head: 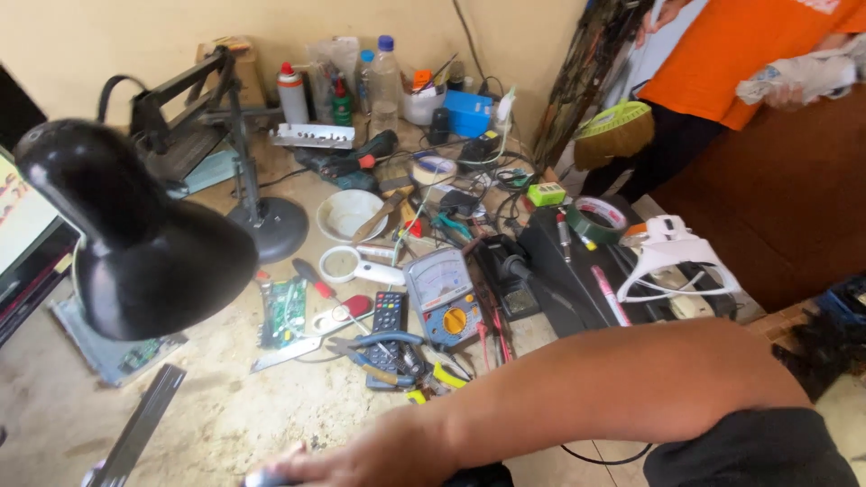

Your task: Disassembling a handheld remote control using a screwdriver to inspect the internal circuit board on a repair bench.

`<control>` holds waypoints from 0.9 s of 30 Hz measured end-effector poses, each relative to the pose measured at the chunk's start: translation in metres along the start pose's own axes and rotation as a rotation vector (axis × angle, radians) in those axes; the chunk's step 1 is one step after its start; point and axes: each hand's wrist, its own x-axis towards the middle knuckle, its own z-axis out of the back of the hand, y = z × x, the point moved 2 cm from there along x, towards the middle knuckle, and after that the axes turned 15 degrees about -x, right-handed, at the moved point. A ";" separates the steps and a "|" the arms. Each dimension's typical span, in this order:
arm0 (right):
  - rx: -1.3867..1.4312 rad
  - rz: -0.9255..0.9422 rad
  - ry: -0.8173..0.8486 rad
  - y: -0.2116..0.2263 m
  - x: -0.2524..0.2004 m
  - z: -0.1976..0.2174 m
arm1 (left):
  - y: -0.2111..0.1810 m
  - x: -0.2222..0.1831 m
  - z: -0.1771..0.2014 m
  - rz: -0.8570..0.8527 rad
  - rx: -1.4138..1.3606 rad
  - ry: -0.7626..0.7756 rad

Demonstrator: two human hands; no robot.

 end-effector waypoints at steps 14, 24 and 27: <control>1.581 -1.519 -0.021 0.003 0.006 -0.056 | -0.069 -0.050 -0.068 -0.187 -1.047 -0.103; 1.920 -1.609 0.112 0.037 0.013 -0.072 | -0.060 -0.050 -0.068 -0.135 -1.118 -0.093; 1.916 -1.610 0.114 0.042 0.018 -0.076 | -0.054 -0.058 -0.069 -0.101 -1.075 -0.117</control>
